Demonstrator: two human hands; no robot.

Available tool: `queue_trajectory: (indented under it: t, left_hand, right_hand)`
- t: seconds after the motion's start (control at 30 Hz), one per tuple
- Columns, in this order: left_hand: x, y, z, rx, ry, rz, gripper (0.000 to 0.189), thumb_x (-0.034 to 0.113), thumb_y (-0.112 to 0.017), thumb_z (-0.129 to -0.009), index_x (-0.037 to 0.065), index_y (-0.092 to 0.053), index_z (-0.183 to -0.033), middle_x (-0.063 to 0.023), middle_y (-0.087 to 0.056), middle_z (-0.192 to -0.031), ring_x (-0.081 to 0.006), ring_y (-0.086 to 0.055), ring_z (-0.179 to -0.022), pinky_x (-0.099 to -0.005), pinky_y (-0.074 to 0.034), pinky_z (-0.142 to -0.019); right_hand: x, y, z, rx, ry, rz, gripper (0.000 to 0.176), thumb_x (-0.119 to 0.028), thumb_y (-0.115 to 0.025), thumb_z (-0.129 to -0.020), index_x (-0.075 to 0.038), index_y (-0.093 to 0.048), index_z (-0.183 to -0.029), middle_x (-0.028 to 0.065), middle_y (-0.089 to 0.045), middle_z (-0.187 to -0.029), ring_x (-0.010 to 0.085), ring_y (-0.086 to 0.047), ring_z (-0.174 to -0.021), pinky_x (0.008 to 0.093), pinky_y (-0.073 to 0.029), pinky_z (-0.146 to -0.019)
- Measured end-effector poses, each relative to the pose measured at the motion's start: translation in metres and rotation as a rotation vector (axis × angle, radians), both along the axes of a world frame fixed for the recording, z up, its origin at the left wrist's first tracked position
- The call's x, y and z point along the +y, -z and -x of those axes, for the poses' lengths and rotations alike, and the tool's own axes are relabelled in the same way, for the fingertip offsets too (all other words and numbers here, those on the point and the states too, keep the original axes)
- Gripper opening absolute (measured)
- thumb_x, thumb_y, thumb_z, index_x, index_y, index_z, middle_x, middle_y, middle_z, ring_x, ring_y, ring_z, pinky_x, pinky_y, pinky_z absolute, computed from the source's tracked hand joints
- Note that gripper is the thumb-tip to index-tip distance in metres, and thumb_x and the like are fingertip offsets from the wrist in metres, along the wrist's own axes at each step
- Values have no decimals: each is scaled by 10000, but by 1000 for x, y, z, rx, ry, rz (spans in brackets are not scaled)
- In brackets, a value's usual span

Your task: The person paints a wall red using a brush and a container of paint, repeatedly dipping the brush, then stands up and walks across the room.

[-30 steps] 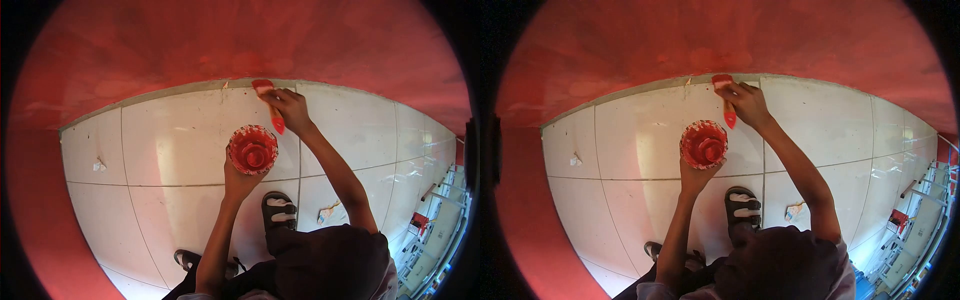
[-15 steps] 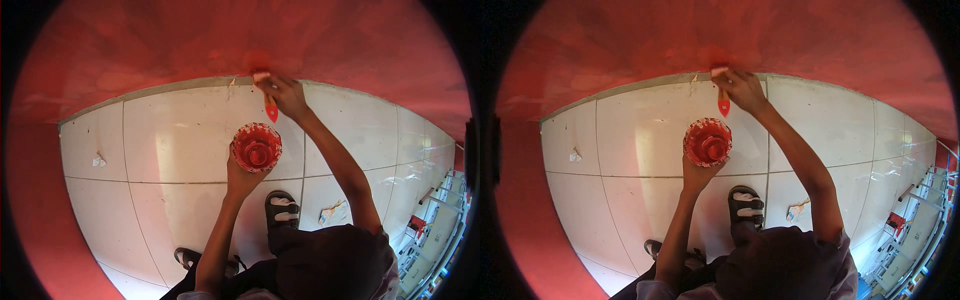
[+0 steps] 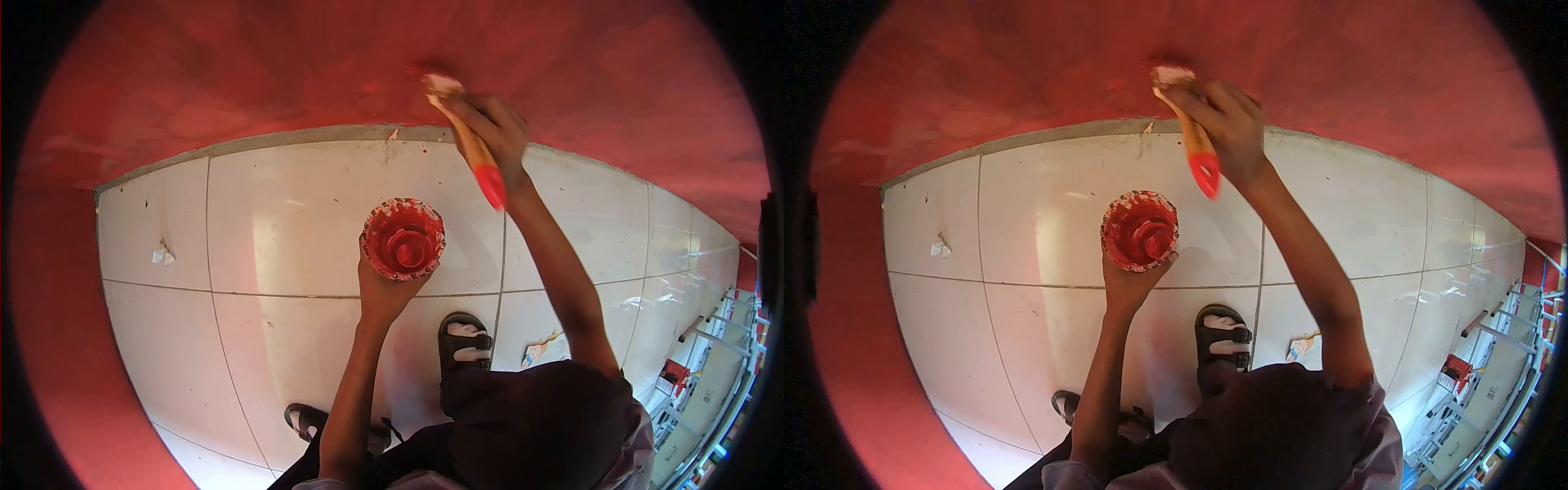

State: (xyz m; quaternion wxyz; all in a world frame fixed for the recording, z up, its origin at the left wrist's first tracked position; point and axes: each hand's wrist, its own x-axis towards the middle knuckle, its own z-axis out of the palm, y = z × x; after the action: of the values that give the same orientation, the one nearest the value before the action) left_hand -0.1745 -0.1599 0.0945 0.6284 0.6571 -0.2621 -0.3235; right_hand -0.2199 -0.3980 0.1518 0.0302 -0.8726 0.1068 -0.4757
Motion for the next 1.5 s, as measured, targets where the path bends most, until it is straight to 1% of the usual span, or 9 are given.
queue_trajectory:
  t: [0.27, 0.47, 0.6, 0.83, 0.97, 1.07, 1.2, 1.37, 1.5]
  left_hand:
    - [3, 0, -7, -1, 33, -45, 809, 123, -891, -618, 27, -429, -1275, -119, -598, -1195, -227, -607, -1084, -347, -514, -916]
    - [2, -4, -7, -16, -1, 15, 659, 52, -845, -653, 25, -509, -1219, -94, -620, -1148, -204, -616, -1045, -337, -521, -905]
    - [0, -1, -2, 13, -7, 28, 700, 59, -853, -642, 26, -488, -1239, -101, -605, -1174, -205, -607, -1064, -339, -518, -912]
    - [-6, -14, 0, -70, 15, 26, 777, 77, -875, -613, 24, -453, -1263, -111, -582, -1209, -218, -587, -1106, -352, -498, -947]
    - [-5, -9, -1, -165, -39, 66, 852, 164, -907, -610, 31, -412, -1291, -123, -564, -1219, -224, -578, -1115, -351, -487, -940]
    - [0, -7, 1, -193, -126, 156, 862, 148, -903, -612, 30, -397, -1300, -125, -552, -1231, -228, -562, -1134, -348, -473, -957]
    - [3, -11, -3, -209, -152, 185, 883, 137, -905, -609, 35, -375, -1308, -130, -509, -1262, -241, -543, -1149, -354, -471, -959]
    - [5, -1, -6, -293, -177, 224, 905, 124, -907, -594, 75, -362, -1315, -142, -453, -1289, -286, -496, -1179, -383, -450, -986]
    - [6, -10, -4, -470, -224, 280, 856, 143, -898, -577, 88, -402, -1272, -158, -499, -1245, -332, -477, -1177, -419, -440, -959]
  right_hand:
    - [-8, 41, 12, 389, 14, -36, 379, -24, -715, -686, -168, -729, -1036, 9, -633, -878, 197, -648, -752, 313, -551, -626]
    - [18, 0, 48, -147, 204, -217, 381, -37, -704, -698, -184, -728, -1048, 26, -649, -885, 213, -665, -774, 315, -551, -654]
    - [-8, 61, 96, 530, 113, -216, 310, -28, -679, -737, -137, -730, -1023, 11, -676, -928, 155, -645, -735, 275, -543, -628]
    - [-1, -37, 79, -54, 285, -148, 232, 32, -717, -800, -78, -724, -1004, 70, -690, -918, 163, -650, -700, 273, -541, -609]
    - [-7, -6, 94, 156, 146, -176, 232, 53, -702, -810, -9, -682, -1034, 90, -677, -921, 163, -636, -756, 262, -492, -588]
    - [30, -34, 102, -118, 143, -755, 256, 5, -692, -834, -29, -667, -1086, 76, -678, -995, 113, -599, -751, 231, -472, -590]
    - [79, -83, 106, -163, -310, -1293, 340, 93, -632, -806, -43, -647, -1117, 124, -672, -1016, 124, -621, -799, 238, -498, -614]
    - [118, -108, 63, 411, -483, -404, 433, 36, -716, -650, -98, -696, -1061, 18, -719, -968, 184, -652, -715, 288, -543, -640]
    - [129, -93, 46, 632, -444, -264, 362, -151, -744, -679, -154, -702, -1039, -29, -702, -973, 164, -635, -782, 305, -549, -664]
